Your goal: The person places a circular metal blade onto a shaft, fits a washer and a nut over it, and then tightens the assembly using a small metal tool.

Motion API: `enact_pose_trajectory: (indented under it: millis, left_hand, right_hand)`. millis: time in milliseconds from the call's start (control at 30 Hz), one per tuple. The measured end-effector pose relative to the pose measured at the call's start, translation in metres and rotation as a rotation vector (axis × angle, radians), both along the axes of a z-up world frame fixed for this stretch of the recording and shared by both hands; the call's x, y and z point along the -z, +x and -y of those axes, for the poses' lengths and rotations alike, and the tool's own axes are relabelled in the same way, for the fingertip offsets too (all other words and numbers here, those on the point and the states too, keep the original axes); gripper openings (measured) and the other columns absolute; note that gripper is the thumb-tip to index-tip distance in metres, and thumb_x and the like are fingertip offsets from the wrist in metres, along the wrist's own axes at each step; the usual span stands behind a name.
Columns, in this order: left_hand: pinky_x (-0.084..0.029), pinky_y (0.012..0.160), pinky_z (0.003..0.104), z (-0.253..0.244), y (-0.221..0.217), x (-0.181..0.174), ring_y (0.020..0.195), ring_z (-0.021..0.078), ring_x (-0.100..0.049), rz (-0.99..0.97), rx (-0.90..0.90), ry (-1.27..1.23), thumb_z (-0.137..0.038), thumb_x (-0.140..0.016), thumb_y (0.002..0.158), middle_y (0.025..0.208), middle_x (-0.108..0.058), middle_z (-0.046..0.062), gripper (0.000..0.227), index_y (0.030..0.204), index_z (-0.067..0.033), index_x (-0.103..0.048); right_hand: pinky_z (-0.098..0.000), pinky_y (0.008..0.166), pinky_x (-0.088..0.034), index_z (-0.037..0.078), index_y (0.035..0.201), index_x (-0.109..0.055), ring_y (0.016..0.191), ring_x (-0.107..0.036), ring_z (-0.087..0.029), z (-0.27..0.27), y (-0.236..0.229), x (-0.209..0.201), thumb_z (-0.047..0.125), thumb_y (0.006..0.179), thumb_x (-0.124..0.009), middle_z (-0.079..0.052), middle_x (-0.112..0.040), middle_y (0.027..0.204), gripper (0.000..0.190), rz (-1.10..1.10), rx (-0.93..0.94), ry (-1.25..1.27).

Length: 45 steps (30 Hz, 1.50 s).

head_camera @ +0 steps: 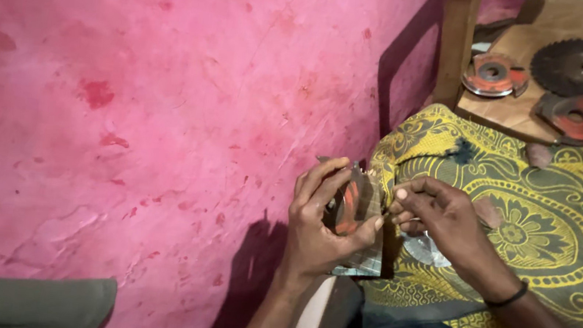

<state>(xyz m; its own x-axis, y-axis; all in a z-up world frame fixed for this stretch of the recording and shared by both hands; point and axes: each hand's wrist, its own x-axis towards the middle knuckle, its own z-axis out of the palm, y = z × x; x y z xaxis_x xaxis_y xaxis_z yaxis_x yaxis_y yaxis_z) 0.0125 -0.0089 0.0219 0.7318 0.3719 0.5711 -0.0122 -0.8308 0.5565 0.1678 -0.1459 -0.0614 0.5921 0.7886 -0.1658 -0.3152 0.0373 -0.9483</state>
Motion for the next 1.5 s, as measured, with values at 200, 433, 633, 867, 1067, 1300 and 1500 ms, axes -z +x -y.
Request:
enact_pose_trajectory:
  millis: [200, 433, 633, 867, 1067, 1300, 1500]
  left_hand:
    - [-0.052, 0.105, 0.046, 0.006, 0.012, 0.003, 0.125, 0.0352, -0.062, -0.119, -0.048, 0.044, -0.035, -0.09, 0.073, 0.134, -0.064, 0.018, 0.062, 0.121, 0.0008, -0.071]
    - [-0.049, 0.105, 0.047, 0.004, 0.018, 0.007, 0.121, 0.0383, -0.063, -0.207, -0.098, 0.064, -0.024, -0.069, 0.096, 0.133, -0.065, 0.02, 0.033, 0.119, -0.0011, -0.072]
    - [-0.047, 0.107, 0.049, 0.0, 0.019, 0.006, 0.126, 0.0407, -0.06, -0.253, -0.096, 0.115, -0.018, -0.061, 0.099, 0.137, -0.061, 0.023, 0.03, 0.123, -0.0033, -0.071]
    - [-0.043, 0.109, 0.05, 0.0, 0.02, 0.005, 0.131, 0.0438, -0.055, -0.267, -0.104, 0.052, -0.024, -0.057, 0.103, 0.143, -0.056, 0.027, 0.036, 0.13, -0.0053, -0.07]
    - [-0.048, 0.107, 0.041, -0.012, 0.019, 0.011, 0.128, 0.0355, -0.062, -0.206, -0.065, -0.22, -0.03, -0.052, 0.105, 0.139, -0.062, 0.024, 0.039, 0.125, -0.0015, -0.07]
    - [-0.047, 0.108, 0.038, -0.031, 0.022, 0.03, 0.128, 0.0276, -0.063, -0.108, 0.019, -0.43, -0.027, -0.056, 0.106, 0.138, -0.066, 0.02, 0.037, 0.122, 0.0028, -0.071]
    - [-0.051, 0.105, 0.035, -0.039, 0.022, 0.032, 0.121, 0.0215, -0.066, -0.168, -0.026, -0.694, -0.033, -0.054, 0.104, 0.133, -0.07, 0.013, 0.044, 0.129, -0.0012, -0.069]
  right_hand:
    - [-0.0272, 0.071, -0.055, 0.001, 0.107, -0.071, 0.078, -0.067, -0.01, 0.008, 0.003, 0.005, 0.021, 0.099, -0.063, -0.005, -0.072, 0.089, 0.024, 0.073, -0.062, 0.112]
    - [-0.028, 0.074, -0.058, 0.001, 0.106, -0.07, 0.079, -0.071, -0.012, 0.008, 0.006, 0.014, 0.022, 0.099, -0.06, -0.005, -0.074, 0.09, 0.024, -0.027, -0.033, 0.038]
    - [-0.0286, 0.072, -0.06, 0.002, 0.107, -0.071, 0.078, -0.072, -0.012, 0.011, 0.012, 0.019, 0.021, 0.099, -0.058, -0.005, -0.074, 0.09, 0.024, -0.004, -0.088, 0.05]
    - [-0.0304, 0.07, -0.059, -0.002, 0.108, -0.069, 0.078, -0.07, -0.012, 0.006, -0.009, 0.005, 0.01, 0.091, -0.068, -0.007, -0.078, 0.096, 0.021, -0.049, -0.273, 0.121]
    - [-0.0332, 0.079, -0.062, -0.008, 0.118, -0.068, 0.086, -0.076, -0.016, 0.004, -0.022, -0.012, 0.006, 0.091, -0.068, -0.013, -0.079, 0.1, 0.03, -0.102, -0.179, 0.208]
    - [-0.0283, 0.086, -0.058, -0.004, 0.132, -0.065, 0.097, -0.071, -0.012, 0.006, -0.025, -0.027, 0.005, 0.092, -0.067, -0.007, -0.078, 0.105, 0.042, 0.028, -0.261, 0.32]
    - [-0.0255, 0.074, -0.056, 0.0, 0.138, -0.064, 0.086, -0.066, -0.008, 0.007, -0.032, -0.035, 0.006, 0.094, -0.066, -0.003, -0.071, 0.097, 0.044, -0.026, -0.32, 0.338]
